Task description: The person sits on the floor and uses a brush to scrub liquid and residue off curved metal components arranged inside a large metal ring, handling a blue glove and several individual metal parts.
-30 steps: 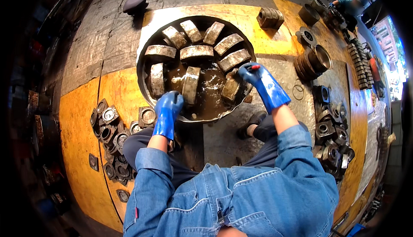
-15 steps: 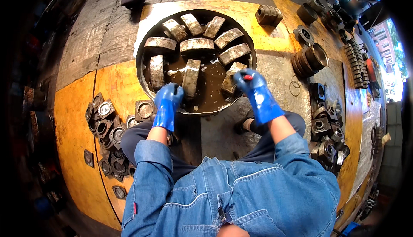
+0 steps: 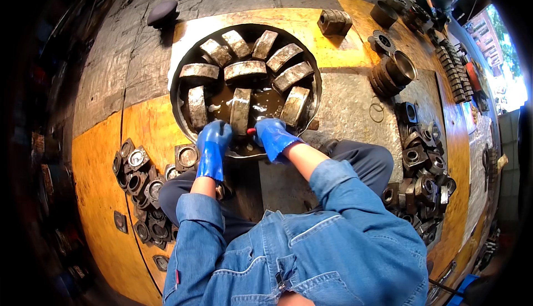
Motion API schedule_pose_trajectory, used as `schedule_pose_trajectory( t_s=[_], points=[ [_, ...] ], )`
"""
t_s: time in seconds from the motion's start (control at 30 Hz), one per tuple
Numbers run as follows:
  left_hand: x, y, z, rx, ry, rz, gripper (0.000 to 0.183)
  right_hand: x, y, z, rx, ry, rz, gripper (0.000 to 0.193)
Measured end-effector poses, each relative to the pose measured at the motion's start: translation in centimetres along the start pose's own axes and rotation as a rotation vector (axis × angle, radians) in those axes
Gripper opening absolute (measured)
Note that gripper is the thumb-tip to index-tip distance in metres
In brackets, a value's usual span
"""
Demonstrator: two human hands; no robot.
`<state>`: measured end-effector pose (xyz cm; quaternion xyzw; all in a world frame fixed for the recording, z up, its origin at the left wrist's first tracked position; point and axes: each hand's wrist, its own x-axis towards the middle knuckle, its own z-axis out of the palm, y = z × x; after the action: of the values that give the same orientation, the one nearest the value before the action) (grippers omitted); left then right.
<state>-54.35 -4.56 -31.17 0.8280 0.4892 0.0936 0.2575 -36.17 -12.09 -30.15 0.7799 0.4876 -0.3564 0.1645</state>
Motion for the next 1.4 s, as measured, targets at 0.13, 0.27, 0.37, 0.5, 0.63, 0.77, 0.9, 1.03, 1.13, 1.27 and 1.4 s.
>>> schedule_pose_trajectory(
  t_s=[0.13,0.27,0.37,0.5,0.63,0.77,0.9,1.03,1.13,1.27,1.4],
  points=[
    [0.1,-0.1,0.3,-0.026,0.008,-0.004,0.036,-0.3,1.9,0.2,0.129,0.226,-0.157,0.027],
    [-0.4,-1.3,0.2,-0.03,0.049,0.004,0.036,-6.3,4.5,-2.5,0.258,0.519,-0.384,0.023],
    [-0.2,-0.9,0.4,-0.055,-0.019,-0.051,0.037,-7.7,9.4,-1.7,0.285,0.762,-0.66,0.016],
    [0.1,-0.7,0.6,-0.093,-0.035,-0.056,0.037,-5.7,15.3,-2.1,0.316,0.876,-0.658,0.015],
    [-0.2,-1.0,0.5,-0.028,-0.005,-0.035,0.036,-1.9,16.3,-4.3,0.736,0.618,-0.203,0.02],
    [0.1,-0.2,0.2,-0.032,-0.013,0.001,0.036,3.6,19.7,-6.1,0.961,0.545,-0.155,0.022],
    [0.0,-0.6,0.2,-0.021,-0.004,0.002,0.037,4.1,18.6,-5.4,1.079,0.703,-0.091,0.019],
    [0.8,0.4,0.1,-0.013,-0.053,-0.009,0.038,2.8,18.5,-1.9,1.069,0.771,-0.232,0.029],
    [-0.3,-0.7,-0.2,0.015,-0.028,-0.045,0.039,-4.2,11.5,-1.4,0.432,0.931,-0.173,0.023],
    [-0.1,-0.3,-0.3,0.037,-0.031,-0.03,0.039,-6.1,7.8,1.8,0.132,0.82,-0.21,0.021],
    [-0.1,-0.4,-0.5,0.027,-0.04,-0.028,0.039,-6.8,2.6,0.2,-0.04,0.386,-0.045,0.02]
  ],
)
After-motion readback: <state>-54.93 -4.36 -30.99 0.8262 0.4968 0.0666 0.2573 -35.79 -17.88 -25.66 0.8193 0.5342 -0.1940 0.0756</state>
